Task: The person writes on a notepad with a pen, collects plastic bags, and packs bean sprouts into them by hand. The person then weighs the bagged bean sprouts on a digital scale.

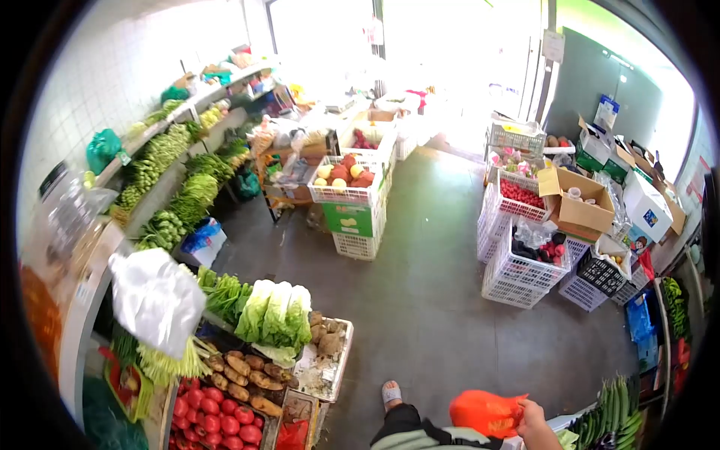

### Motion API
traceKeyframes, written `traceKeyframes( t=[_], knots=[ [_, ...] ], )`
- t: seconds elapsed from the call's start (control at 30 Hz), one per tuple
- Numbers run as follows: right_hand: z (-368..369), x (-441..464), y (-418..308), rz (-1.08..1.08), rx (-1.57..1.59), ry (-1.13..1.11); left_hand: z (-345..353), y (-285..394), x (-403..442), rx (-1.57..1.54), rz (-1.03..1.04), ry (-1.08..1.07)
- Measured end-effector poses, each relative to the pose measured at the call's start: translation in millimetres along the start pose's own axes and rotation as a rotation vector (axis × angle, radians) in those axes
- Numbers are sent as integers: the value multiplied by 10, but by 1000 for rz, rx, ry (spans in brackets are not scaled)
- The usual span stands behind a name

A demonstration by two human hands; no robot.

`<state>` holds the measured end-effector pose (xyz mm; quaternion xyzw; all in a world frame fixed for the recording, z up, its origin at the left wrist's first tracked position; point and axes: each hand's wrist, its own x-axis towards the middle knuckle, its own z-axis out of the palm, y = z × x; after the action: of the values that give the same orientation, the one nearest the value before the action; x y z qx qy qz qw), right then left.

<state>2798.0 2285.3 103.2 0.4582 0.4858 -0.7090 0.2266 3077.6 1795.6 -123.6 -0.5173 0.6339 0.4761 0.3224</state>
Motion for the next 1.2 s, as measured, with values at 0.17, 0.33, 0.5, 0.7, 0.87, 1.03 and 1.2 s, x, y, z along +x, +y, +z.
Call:
traceKeyframes(
  t=[0.17,0.33,0.5,0.7,0.87,1.03,1.2],
  knots=[
    [1565,755,-1558,-314,-41,78,-676,3137,1161,-15,284,11],
    [3154,2091,-3338,-456,201,52,-1189,6995,2133,177,814,266],
    [4732,3631,-5342,-456,226,47,-1293,9299,2728,-92,542,145],
    [6979,4552,-7823,-497,0,-84,-986,9792,3318,512,494,49],
    [9105,5409,-9744,-519,6,-320,-982,11534,4028,-8,-70,20],
    [11730,5936,-11072,-547,-148,-397,-1452,13838,5273,-121,-58,74],
    [14081,6272,-12562,-706,-488,-700,-2064,16386,6132,-216,197,169]
  ],
)
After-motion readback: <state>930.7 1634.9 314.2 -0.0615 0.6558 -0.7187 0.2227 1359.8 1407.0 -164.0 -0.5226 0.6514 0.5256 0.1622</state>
